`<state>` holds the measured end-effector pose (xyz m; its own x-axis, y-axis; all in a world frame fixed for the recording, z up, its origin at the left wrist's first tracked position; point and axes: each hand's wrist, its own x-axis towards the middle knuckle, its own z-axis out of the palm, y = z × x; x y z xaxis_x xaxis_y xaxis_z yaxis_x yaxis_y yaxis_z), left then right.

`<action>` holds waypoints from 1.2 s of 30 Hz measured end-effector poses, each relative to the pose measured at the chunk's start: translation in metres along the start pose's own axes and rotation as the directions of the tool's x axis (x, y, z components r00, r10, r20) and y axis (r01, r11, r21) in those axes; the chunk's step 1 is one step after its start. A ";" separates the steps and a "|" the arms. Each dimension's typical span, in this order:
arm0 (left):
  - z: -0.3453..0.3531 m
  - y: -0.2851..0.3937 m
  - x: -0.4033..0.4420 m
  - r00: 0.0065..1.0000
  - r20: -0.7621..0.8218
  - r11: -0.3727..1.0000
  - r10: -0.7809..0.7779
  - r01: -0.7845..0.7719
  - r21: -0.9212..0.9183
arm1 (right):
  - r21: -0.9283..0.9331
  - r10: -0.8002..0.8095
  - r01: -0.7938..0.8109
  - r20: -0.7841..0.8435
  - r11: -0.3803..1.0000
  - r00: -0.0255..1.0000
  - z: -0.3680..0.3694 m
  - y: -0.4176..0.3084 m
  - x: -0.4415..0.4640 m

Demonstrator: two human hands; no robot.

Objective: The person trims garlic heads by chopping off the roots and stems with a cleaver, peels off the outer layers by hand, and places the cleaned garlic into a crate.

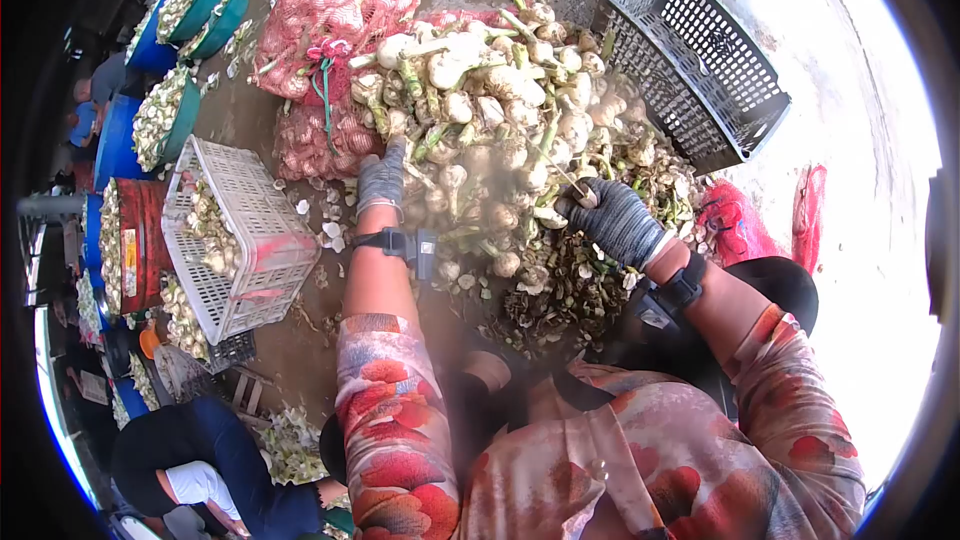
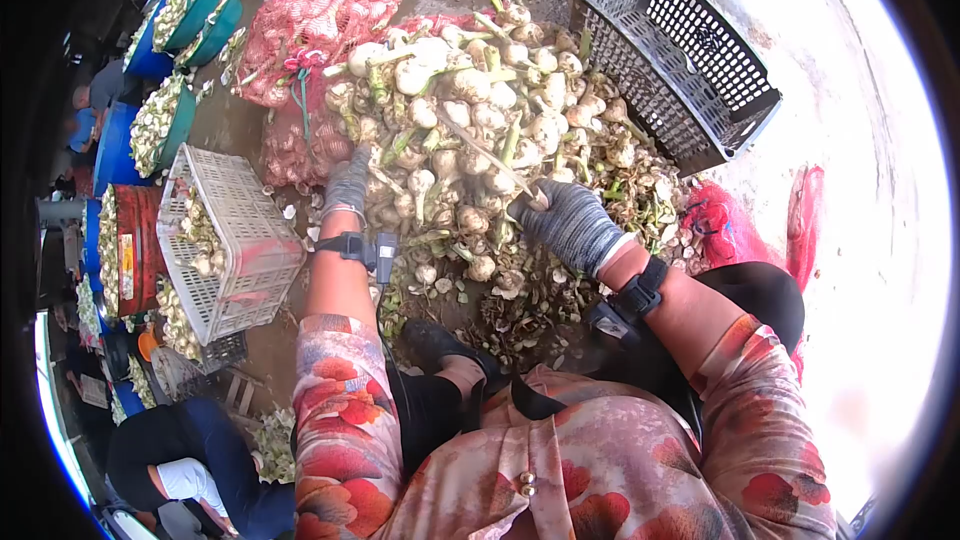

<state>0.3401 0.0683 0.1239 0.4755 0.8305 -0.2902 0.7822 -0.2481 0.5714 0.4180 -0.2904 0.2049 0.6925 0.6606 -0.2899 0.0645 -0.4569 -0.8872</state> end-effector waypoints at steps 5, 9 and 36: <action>-0.008 0.024 0.014 0.977 0.211 0.951 0.029 -0.092 0.294 | -0.134 -0.006 0.014 0.062 0.991 0.998 -0.004 -0.006 0.003; -0.047 0.036 -0.068 0.931 0.162 0.786 0.326 -0.171 -0.594 | -0.211 -0.058 0.064 0.036 0.975 0.998 -0.002 -0.017 0.002; -0.045 0.037 -0.282 0.757 0.296 0.758 0.582 -0.373 -0.536 | -0.672 -0.182 0.330 0.284 0.663 0.942 -0.010 0.006 -0.026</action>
<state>0.2169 -0.1531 0.2616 0.9345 0.3370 -0.1144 0.1996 -0.2302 0.9524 0.4072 -0.3166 0.2104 0.4366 0.8740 -0.2133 0.7544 -0.4848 -0.4425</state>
